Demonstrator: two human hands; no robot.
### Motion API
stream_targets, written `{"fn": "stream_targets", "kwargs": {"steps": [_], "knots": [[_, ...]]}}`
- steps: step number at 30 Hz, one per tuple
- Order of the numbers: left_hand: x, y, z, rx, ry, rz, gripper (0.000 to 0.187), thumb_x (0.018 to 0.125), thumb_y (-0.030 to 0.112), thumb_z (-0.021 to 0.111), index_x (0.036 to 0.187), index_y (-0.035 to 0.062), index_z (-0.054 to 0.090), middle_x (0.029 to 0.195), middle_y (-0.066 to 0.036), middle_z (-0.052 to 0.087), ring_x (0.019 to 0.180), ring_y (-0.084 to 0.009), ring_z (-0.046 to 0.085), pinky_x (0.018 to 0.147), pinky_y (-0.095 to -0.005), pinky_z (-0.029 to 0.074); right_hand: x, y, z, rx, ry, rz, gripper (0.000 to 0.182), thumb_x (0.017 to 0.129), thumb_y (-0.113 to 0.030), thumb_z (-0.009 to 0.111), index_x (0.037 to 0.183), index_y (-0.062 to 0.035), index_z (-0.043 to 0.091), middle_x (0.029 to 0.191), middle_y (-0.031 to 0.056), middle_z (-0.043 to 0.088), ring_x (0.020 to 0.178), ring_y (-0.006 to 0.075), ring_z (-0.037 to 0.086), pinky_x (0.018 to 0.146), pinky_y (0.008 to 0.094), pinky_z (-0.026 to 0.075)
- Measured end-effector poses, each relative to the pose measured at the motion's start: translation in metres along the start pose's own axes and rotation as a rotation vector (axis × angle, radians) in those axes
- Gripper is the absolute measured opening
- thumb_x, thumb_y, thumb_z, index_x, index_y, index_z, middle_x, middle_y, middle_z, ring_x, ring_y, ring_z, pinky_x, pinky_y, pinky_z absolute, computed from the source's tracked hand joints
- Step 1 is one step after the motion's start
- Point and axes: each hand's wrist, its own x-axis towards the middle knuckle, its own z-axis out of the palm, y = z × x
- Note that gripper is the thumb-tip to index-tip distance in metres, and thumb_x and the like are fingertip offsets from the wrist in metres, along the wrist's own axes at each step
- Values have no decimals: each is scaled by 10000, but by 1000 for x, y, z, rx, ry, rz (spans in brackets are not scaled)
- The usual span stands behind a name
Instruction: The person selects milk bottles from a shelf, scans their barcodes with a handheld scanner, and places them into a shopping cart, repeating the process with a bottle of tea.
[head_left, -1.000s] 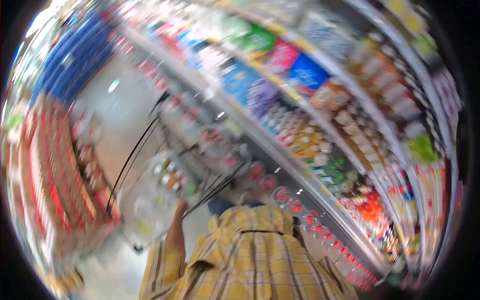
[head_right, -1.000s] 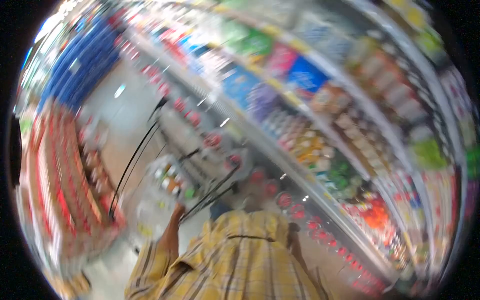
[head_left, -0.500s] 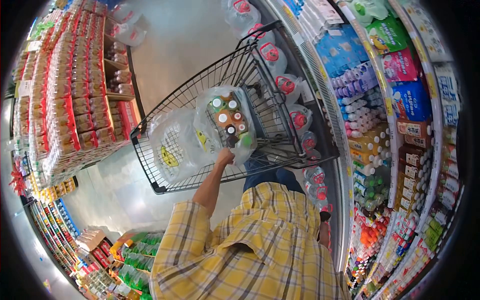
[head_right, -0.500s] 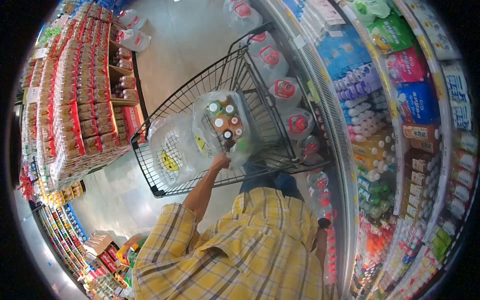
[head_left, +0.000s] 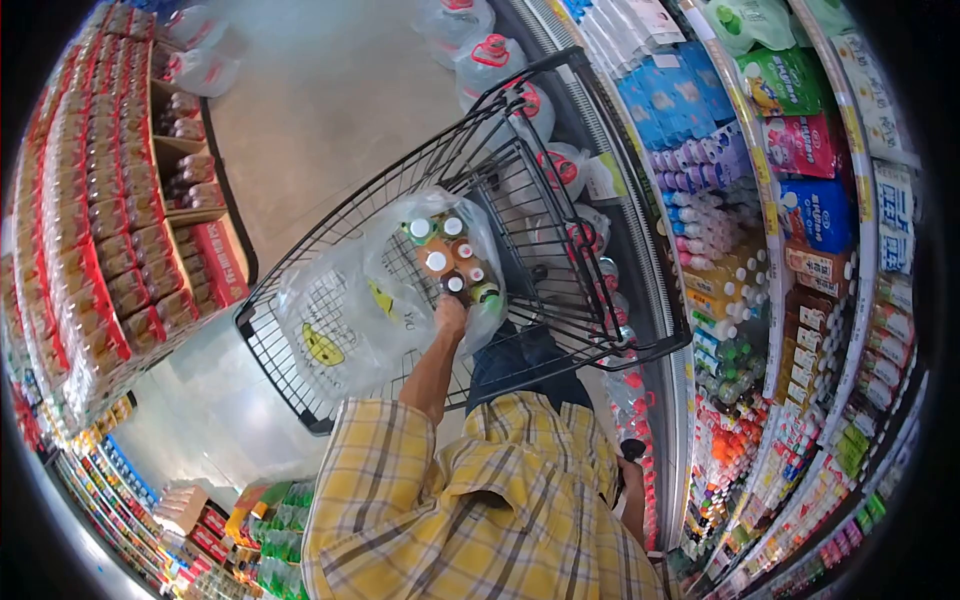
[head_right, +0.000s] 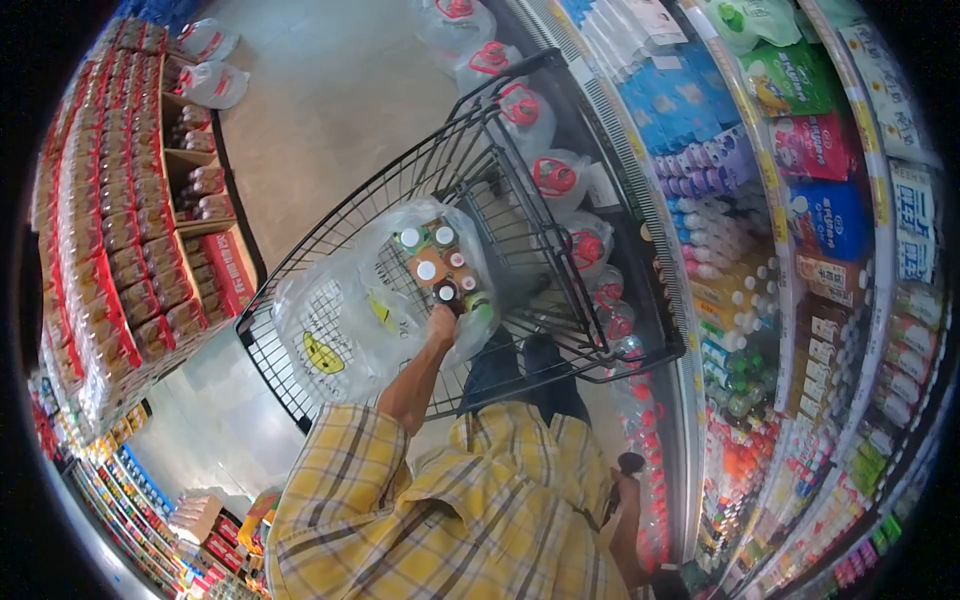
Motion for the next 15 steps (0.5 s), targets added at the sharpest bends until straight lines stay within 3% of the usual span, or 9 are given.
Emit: {"fn": "stream_targets", "kwargs": {"steps": [3, 4, 7, 8, 9, 11, 12, 15], "knots": [[6, 1, 5, -76, 21, -65, 397, 847, 354, 562, 974, -21, 535, 849, -178, 647, 831, -258, 669, 729, -361, 544, -19, -1, -1, -68, 53, -34, 318, 704, -266, 745, 812, -3, 601, 671, 27, 529, 560, 133, 491, 516, 313, 400], [9, -9, 19, -69, 107, 14, 466, 844, 424, 537, 901, -36, 588, 816, -203, 656, 784, -306, 670, 705, -381, 541, -29, -7, 3, -64, 64, -55, 318, 703, -270, 742, 803, -3, 599, 672, 42, 542, 537, 144, 498, 510, 321, 405], [-21, -6, -41, -187, 13, 4, 518, 822, 435, 541, 886, -75, 606, 857, -238, 648, 768, -372, 653, 682, -412, 531, -33, -24, 5, -168, 74, -52, 281, 727, -225, 725, 800, 9, 589, 695, 58, 562, 516, 157, 519, 485, 311, 415], [-22, -14, -44, -242, 70, 75, 556, 797, 460, 554, 801, -91, 629, 824, -263, 642, 757, -406, 639, 670, -439, 519, -37, -34, 6, -160, 66, -58, 281, 727, -225, 725, 800, 9, 589, 695, 58, 562, 516, 157, 519, 485, 311, 415], [-24, -20, -51, -236, 84, 78, 556, 797, 460, 554, 801, -91, 629, 824, -263, 642, 757, -406, 639, 670, -439, 519, -44, -46, 8, -20, -7, -66, 239, 745, -200, 708, 816, -2, 594, 697, 53, 576, 514, 150, 520, 479, 298, 415], [-30, -31, -68, -233, -57, 38, 440, 759, 370, 632, 788, -69, 648, 678, -191, 649, 615, -246, 670, 582, -353, 535, -32, -56, 7, 127, -99, -81, 198, 764, -174, 691, 833, -13, 600, 700, 49, 591, 511, 142, 521, 472, 285, 414], [-33, -37, -72, -229, -23, 71, 468, 745, 396, 630, 783, -70, 646, 606, -154, 632, 515, -241, 645, 521, -349, 527, -18, -59, 3, 112, -94, -129, 193, 759, -159, 691, 836, -10, 594, 703, 58, 596, 508, 149, 542, 455, 276, 419], [-83, -27, -131, -397, 17, -54, 474, 765, 404, 594, 674, -60, 624, 636, -180, 637, 545, -270, 644, 505, -390, 502, -22, -94, 2, 107, -113, -317, 192, 742, -119, 692, 851, -9, 578, 702, 65, 600, 545, 181, 616, 425, 270, 425]]}}
